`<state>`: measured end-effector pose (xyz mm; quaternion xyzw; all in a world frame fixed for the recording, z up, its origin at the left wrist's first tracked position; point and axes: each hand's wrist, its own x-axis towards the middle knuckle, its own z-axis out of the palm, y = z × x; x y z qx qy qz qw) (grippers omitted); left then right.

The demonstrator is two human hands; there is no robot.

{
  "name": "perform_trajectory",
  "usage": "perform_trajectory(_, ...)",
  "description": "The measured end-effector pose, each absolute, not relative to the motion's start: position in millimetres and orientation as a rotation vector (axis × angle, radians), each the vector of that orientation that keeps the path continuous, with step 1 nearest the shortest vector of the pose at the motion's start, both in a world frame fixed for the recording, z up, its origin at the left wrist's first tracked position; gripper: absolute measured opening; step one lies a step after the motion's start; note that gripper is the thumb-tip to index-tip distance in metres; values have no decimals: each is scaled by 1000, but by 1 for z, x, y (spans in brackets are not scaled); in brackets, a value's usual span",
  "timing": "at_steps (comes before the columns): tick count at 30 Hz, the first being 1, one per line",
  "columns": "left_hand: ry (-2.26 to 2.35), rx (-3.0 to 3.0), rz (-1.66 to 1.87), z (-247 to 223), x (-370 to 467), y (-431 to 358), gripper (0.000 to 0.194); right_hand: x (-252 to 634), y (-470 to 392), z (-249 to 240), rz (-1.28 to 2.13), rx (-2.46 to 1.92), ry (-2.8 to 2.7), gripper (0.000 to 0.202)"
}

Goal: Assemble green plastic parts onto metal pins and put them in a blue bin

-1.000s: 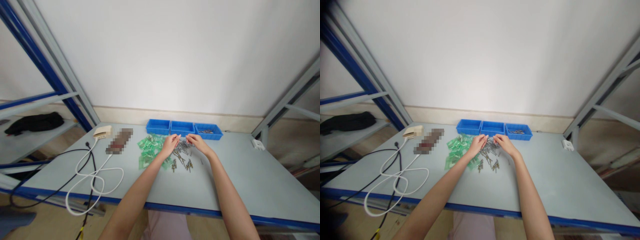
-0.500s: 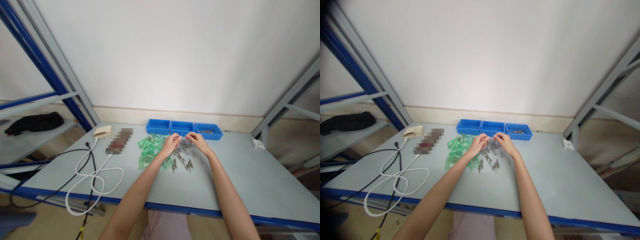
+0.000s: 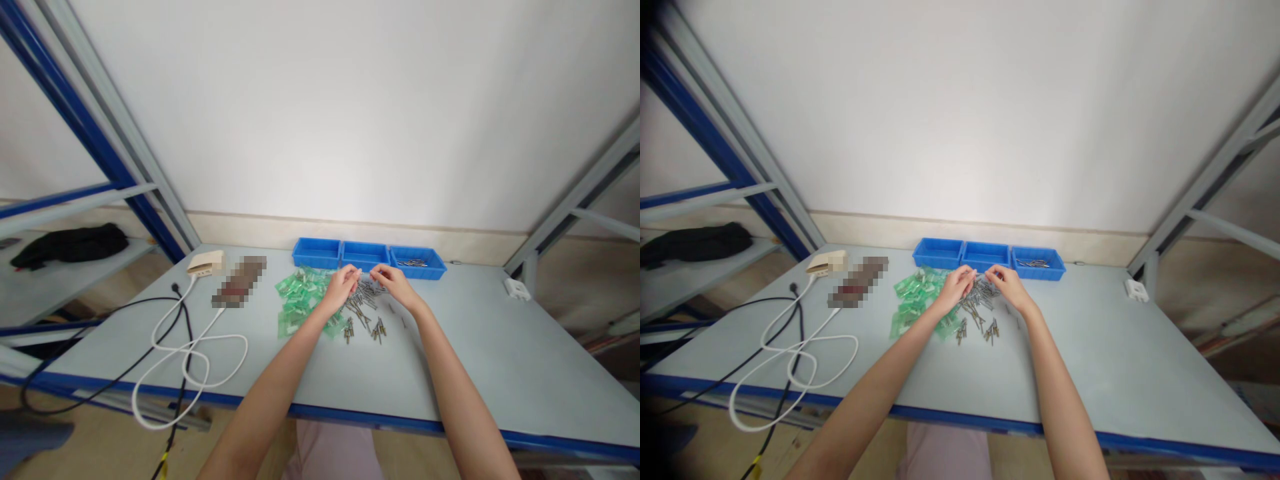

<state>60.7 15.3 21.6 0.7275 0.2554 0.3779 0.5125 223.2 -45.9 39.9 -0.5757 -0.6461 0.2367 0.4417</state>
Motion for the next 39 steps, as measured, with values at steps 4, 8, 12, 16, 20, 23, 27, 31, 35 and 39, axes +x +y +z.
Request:
perform_trajectory(4,610,1756,887,21,61,16,33,225,-45,38,554,-1432,-1567,29)
perform_trajectory(8,623,1769,898,23,61,14,43,225,-47,40,584,-1434,-1612,35)
perform_trajectory(12,622,1765,904,20,61,16,39,224,-47,41,615,-1399,-1605,32)
perform_trajectory(16,600,1746,904,17,62,19,30,225,-45,37,658,-1368,-1552,24)
perform_trajectory(20,592,1771,899,20,61,17,37,225,-45,36,723,-1347,-1561,23)
perform_trajectory(23,598,1783,914,23,61,14,41,224,-48,39,764,-1322,-1602,24)
perform_trajectory(27,605,1778,919,24,61,14,42,223,-49,42,755,-1307,-1617,28)
perform_trajectory(31,590,1749,917,20,62,16,37,223,-47,39,738,-1319,-1610,27)
perform_trajectory(35,584,1722,932,20,61,16,35,224,-46,38,710,-1354,-1593,25)
perform_trajectory(39,616,1751,938,23,60,14,44,223,-48,40,687,-1372,-1624,34)
